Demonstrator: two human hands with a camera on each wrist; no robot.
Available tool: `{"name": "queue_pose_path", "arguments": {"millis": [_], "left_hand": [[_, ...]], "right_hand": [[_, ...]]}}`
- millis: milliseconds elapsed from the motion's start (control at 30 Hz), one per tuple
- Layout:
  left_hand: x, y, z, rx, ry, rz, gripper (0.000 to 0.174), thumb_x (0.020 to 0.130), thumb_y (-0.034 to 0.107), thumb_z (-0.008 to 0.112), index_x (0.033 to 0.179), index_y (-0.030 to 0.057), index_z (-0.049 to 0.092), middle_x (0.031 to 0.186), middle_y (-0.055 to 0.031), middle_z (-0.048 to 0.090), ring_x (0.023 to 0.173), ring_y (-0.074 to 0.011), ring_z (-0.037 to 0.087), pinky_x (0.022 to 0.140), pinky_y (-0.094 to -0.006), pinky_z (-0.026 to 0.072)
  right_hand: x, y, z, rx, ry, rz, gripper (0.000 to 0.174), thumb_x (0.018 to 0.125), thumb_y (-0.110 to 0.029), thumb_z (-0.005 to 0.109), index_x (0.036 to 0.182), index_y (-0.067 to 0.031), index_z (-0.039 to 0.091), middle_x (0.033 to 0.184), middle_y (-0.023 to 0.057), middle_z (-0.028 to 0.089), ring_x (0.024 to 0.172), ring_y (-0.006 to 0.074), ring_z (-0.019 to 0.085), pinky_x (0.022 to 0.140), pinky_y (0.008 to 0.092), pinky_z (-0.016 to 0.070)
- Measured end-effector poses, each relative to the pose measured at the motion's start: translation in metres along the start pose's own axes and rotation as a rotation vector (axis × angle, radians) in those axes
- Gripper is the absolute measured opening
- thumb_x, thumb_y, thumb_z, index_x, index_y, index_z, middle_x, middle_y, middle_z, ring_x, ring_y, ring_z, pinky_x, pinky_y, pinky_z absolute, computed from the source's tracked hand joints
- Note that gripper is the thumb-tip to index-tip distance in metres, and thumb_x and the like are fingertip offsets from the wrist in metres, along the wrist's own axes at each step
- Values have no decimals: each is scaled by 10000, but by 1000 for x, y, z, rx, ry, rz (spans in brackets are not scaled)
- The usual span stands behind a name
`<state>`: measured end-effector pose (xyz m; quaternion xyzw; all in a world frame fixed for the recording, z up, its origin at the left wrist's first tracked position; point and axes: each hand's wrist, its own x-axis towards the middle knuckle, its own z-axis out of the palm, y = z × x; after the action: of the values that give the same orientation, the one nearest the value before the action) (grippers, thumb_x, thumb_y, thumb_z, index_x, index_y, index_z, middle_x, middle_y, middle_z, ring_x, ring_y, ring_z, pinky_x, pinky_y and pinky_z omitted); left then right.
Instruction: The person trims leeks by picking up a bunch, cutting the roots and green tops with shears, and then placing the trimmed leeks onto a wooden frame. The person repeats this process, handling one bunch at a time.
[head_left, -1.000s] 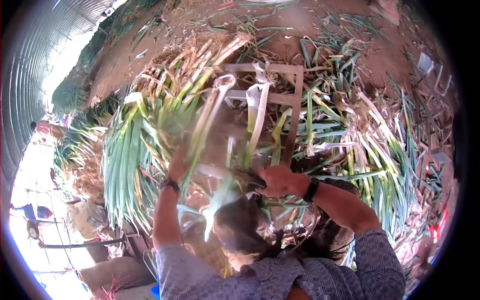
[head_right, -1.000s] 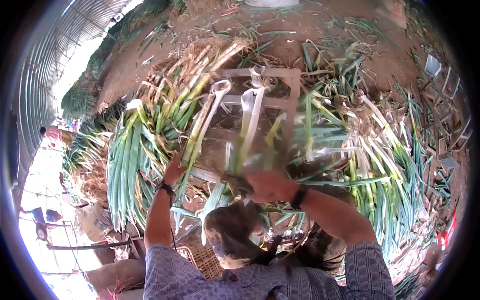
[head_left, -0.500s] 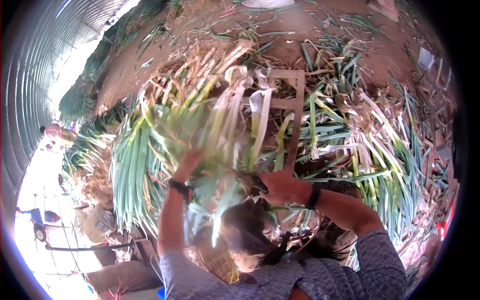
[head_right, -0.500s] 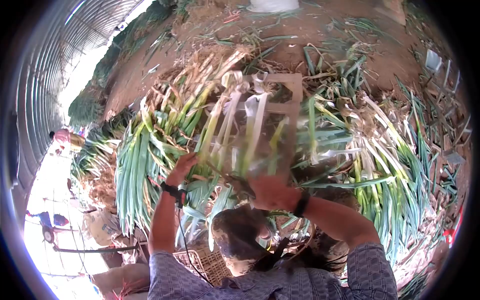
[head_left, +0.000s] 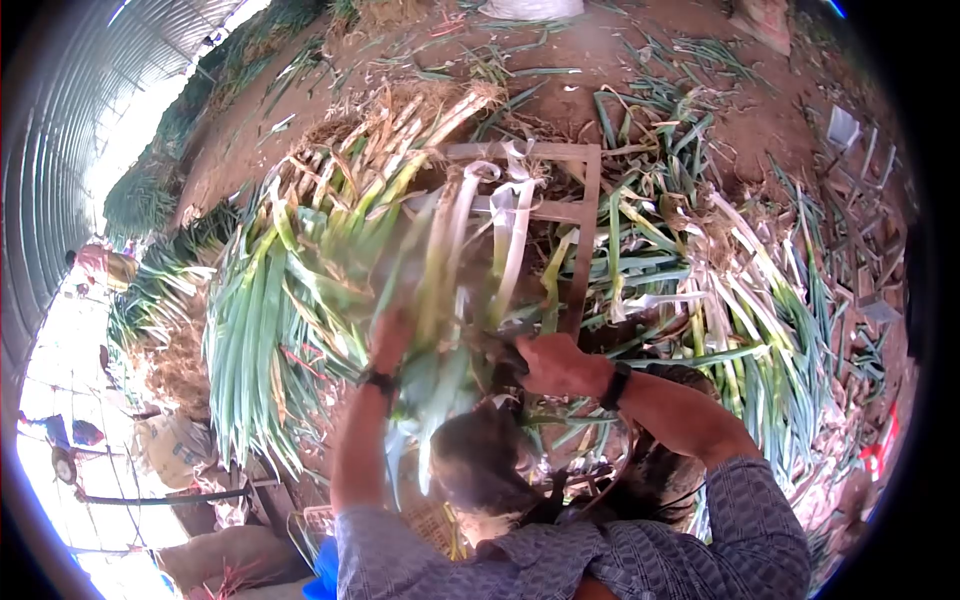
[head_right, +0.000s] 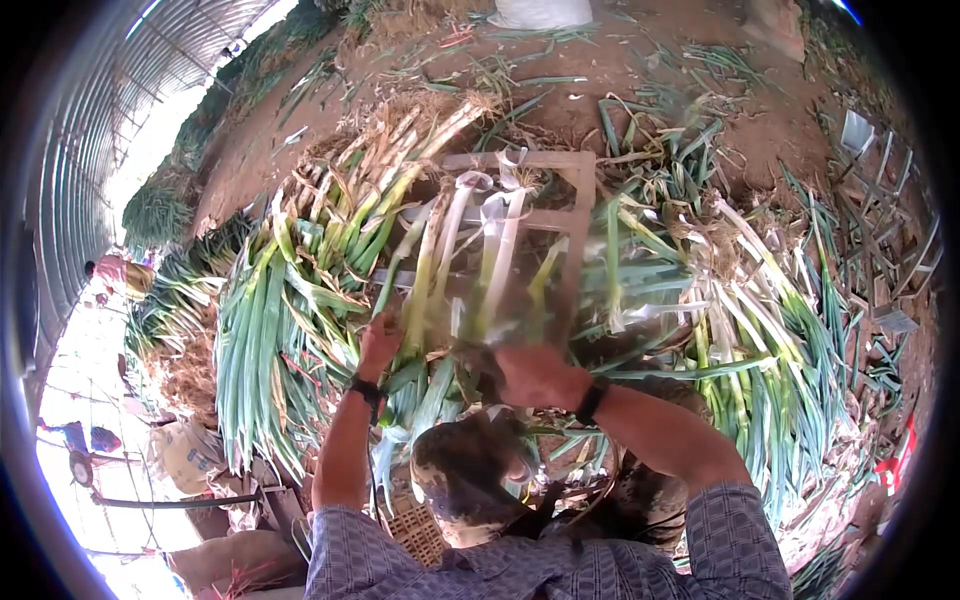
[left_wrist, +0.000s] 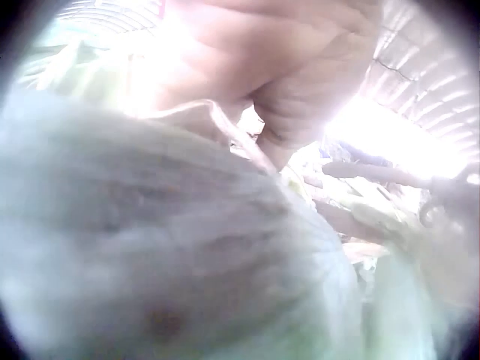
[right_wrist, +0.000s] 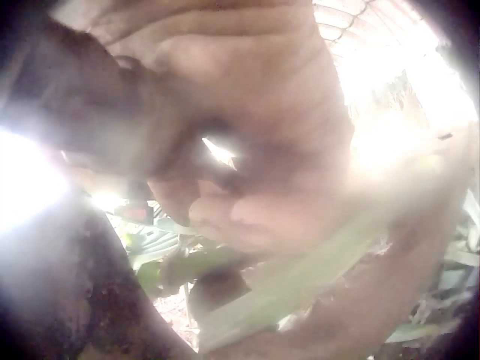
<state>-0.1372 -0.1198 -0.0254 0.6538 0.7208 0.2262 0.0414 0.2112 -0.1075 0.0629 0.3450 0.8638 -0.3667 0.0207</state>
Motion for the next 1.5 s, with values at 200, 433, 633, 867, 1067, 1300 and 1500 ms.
{"name": "queue_pose_path", "arguments": {"millis": [200,433,633,867,1067,1300,1500], "left_hand": [[2,-4,2,5,-106,31,123,847,137,594,926,49,629,845,-159,659,786,-352,650,683,-458,511],[20,-41,26,-195,-378,27,212,888,260,649,935,61,705,813,-129,713,687,-237,669,600,-400,481],[21,44,5,66,-366,-167,358,809,420,699,864,68,664,786,-143,688,720,-305,657,627,-438,477],[9,51,15,158,-286,-314,454,770,466,719,964,70,607,887,-177,682,839,-385,650,708,-496,493],[8,55,8,80,-315,-343,471,780,464,706,985,54,597,930,-199,677,866,-408,643,726,-526,486],[-14,78,-33,105,-499,-238,430,765,414,698,943,42,574,887,-223,664,822,-426,628,699,-516,486],[-45,60,-49,-72,-635,-233,394,810,307,721,1052,8,634,846,-153,678,762,-220,652,669,-374,509]], "right_hand": [[15,12,13,22,42,-63,440,784,-321,662,1062,7,565,790,229,662,743,421,656,688,500,530],[9,15,9,94,109,-1,427,801,-351,653,1040,-7,566,840,217,673,774,420,659,705,500,527],[21,29,12,89,89,61,422,804,-355,650,1046,-21,561,836,224,665,794,421,656,703,501,522],[40,29,0,138,208,123,344,773,-254,628,1013,-17,561,881,238,653,824,416,646,719,494,514],[63,26,-18,326,167,139,312,763,-233,651,944,9,573,883,230,651,822,387,649,754,469,507],[67,45,-15,351,151,121,338,764,-252,672,937,26,588,884,220,641,839,362,647,763,448,507],[68,36,-14,256,197,99,353,759,-279,669,933,19,591,891,222,649,839,369,655,751,452,512]]}}
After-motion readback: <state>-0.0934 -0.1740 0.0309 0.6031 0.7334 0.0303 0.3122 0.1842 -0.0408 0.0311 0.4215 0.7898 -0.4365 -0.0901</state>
